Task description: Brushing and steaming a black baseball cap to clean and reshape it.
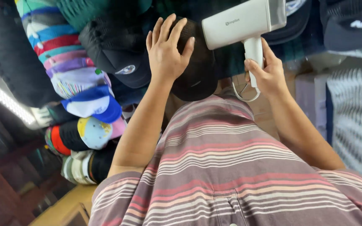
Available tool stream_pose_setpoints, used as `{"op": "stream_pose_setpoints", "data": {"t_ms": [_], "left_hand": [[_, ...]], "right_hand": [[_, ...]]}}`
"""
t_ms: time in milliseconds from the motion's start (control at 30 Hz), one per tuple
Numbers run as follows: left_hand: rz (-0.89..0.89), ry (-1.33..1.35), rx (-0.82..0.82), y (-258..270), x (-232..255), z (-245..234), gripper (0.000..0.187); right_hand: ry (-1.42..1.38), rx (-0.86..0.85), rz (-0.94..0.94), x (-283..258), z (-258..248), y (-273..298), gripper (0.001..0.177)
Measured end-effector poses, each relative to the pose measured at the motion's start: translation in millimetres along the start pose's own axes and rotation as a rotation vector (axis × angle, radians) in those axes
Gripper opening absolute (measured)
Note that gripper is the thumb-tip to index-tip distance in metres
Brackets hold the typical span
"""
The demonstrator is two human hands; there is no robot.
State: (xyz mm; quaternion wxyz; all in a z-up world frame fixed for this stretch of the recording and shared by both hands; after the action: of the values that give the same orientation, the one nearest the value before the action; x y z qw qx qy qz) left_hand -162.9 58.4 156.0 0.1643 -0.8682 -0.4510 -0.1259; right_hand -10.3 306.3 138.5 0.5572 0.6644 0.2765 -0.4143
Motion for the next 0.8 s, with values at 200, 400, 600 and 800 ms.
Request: {"op": "stream_pose_setpoints", "data": {"t_ms": [200,400,600,800], "left_hand": [[0.033,-0.043,0.02,2.6,-10.4,12.4,0.047],[0.26,-0.058,0.147,12.5,-19.5,15.6,0.044],[0.272,-0.024,0.128,7.5,-20.1,15.4,0.035],[0.239,0.014,0.142,3.5,-22.1,18.4,0.035]], "right_hand": [[-0.239,0.242,-0.002,68.7,48.2,62.3,0.074],[-0.372,0.39,-0.022,84.6,110.8,108.2,0.061],[-0.103,0.649,0.026,97.0,146.8,138.5,0.07],[0.346,0.677,-0.53,77.4,131.8,139.9,0.055]]}}
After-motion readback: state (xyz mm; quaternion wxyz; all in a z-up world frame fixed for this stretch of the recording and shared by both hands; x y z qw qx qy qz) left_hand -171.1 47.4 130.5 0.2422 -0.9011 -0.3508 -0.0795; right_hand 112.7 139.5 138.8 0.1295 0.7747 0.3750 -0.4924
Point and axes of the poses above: each hand's wrist, its own y-axis away from the middle knuckle, its own z-axis out of the palm, x = y × z, the point moved 1 cm from there along -y, towards the middle knuckle, and after that the axes turned 7 degrees about z, right-handed, at the moved point
